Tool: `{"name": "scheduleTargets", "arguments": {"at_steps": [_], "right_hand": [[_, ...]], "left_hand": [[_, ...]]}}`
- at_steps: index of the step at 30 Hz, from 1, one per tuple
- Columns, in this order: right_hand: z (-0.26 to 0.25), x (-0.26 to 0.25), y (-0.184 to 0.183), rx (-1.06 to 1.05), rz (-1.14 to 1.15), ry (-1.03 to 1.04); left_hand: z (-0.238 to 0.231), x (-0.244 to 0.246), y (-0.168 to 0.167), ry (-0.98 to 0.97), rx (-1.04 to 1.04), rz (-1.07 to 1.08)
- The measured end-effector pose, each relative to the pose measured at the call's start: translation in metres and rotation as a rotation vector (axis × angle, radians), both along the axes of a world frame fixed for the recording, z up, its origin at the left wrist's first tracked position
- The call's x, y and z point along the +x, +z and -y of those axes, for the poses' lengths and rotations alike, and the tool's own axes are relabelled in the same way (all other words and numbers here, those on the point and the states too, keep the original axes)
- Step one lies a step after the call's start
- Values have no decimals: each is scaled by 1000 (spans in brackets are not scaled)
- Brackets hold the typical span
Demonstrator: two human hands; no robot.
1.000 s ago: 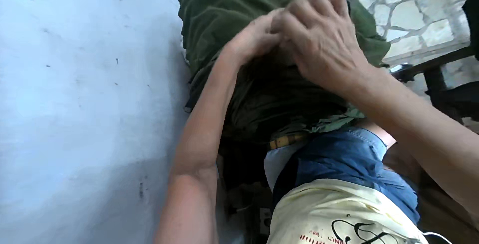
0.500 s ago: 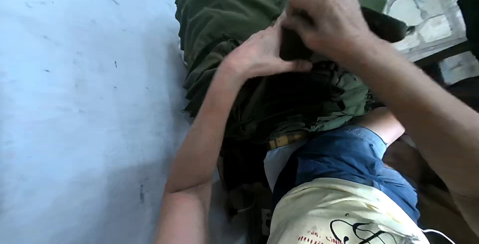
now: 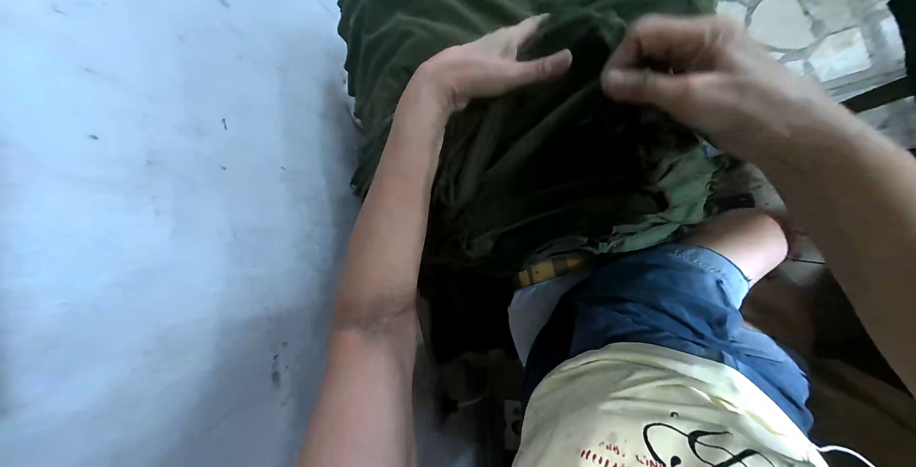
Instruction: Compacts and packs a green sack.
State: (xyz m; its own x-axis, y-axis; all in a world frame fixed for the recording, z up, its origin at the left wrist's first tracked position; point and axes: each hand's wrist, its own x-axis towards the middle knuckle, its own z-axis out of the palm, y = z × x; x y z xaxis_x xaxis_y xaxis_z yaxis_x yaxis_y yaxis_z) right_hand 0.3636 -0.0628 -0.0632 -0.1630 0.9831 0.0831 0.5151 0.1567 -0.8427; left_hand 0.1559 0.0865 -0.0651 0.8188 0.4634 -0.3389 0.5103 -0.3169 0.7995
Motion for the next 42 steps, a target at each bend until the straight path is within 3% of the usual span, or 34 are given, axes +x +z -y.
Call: {"name": "scheduleTargets", "arguments": {"at_steps": [3,5,7,9,11,13,16,18,22,25,29,31,34,39,42], "right_hand": [[-39,-14,7,178,244,-28],[-53,-29,0,238,358,-78],[-45,-44,-1,309,484,-88],[-15,-52,-3,348,578,-19],[20,-44,-20,223,542,98],[39,-24,-40,34,367,181],[39,-6,-32,-72,88,166],[26,-6,-20,-27,0,74],[-24,-17,0,175,206,-71],[-49,-42,-13,269,428,-106],[-14,-54,-19,394,555,14],[21,-46,-31,245,538,112],[45,-24,-50,14,296,179],[26,-9,-36,-30,40,177],[17,-6,-20,38,71,158]], "left_hand": [[39,0,15,0,232,-101],[44,7,3,101,392,-156],[29,5,-10,134,335,-51],[8,5,-13,129,140,25],[-12,7,-13,130,6,-22],[-23,12,-13,135,-16,-87],[-25,16,-17,128,-6,-90],[-20,10,-20,94,-10,11],[23,-6,5,-37,58,55],[34,-2,-11,66,276,22],[3,4,-22,107,120,52],[-15,8,-21,116,17,-19],[-32,12,-23,80,-10,-92],[-27,9,-29,90,-9,2],[-22,8,-29,110,-4,23]]}}
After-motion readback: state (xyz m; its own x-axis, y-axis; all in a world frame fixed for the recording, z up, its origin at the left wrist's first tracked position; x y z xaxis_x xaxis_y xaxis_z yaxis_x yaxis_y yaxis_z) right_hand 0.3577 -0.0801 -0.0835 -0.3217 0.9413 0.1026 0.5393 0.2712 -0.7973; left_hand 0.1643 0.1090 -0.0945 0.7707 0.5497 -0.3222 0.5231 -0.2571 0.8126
